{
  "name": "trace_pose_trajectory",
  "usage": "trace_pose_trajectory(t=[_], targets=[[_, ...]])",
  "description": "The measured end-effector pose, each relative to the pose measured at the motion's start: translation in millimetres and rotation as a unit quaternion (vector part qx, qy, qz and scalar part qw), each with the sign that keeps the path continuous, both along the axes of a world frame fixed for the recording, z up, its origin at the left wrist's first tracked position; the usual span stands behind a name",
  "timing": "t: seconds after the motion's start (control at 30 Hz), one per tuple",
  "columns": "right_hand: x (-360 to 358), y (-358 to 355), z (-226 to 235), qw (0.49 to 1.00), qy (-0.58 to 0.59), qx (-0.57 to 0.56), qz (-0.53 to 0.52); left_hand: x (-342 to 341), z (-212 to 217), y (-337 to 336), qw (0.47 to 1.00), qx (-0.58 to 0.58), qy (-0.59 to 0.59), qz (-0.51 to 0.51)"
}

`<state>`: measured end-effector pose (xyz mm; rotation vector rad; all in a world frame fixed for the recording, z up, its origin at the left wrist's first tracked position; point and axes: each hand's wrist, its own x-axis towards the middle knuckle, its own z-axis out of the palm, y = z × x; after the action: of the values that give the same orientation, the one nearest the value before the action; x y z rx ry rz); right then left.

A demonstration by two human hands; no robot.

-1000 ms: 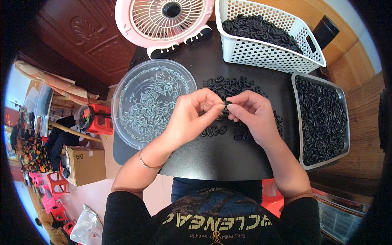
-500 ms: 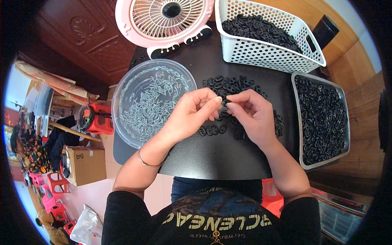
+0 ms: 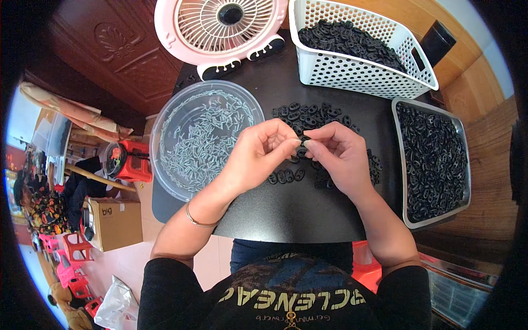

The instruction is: The person sits at a table and repeatedly picks up small black plastic rings and silver screws. They insert the screws into the rings and place the assembled units into a clear plastic container.

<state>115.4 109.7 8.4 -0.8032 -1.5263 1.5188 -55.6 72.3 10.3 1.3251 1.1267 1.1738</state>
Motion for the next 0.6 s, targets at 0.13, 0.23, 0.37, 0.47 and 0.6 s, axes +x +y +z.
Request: trace_pose_trajectory(t=[0.13, 0.23, 0.37, 0.47, 0.6], targets=[[1.7, 0.9, 0.2, 1.000, 0.001, -0.012, 0.017, -1.0, -3.2, -0.3, 0.997, 0.045, 0.064, 0.020], [2.3, 2.1, 0.5, 0.999, 0.007, -0.027, 0.030, -0.3, 1.3, -1.3, 0.990, 0.086, 0.108, 0.033], [2.0, 2.8, 0.1, 0.999, 0.028, -0.028, 0.031, 0.6, 1.8, -0.7, 0.999, 0.036, 0.012, 0.016], [0.2, 2.8, -1.0, 0.999, 0.039, -0.030, 0.017, 0.2, 5.0, 0.7, 0.998, 0.018, -0.062, -0.009], [-0.1, 3.5, -0.9, 0.999, 0.044, -0.028, -0.002, 0.2, 3.2, 1.0, 0.996, 0.015, -0.076, -0.032]])
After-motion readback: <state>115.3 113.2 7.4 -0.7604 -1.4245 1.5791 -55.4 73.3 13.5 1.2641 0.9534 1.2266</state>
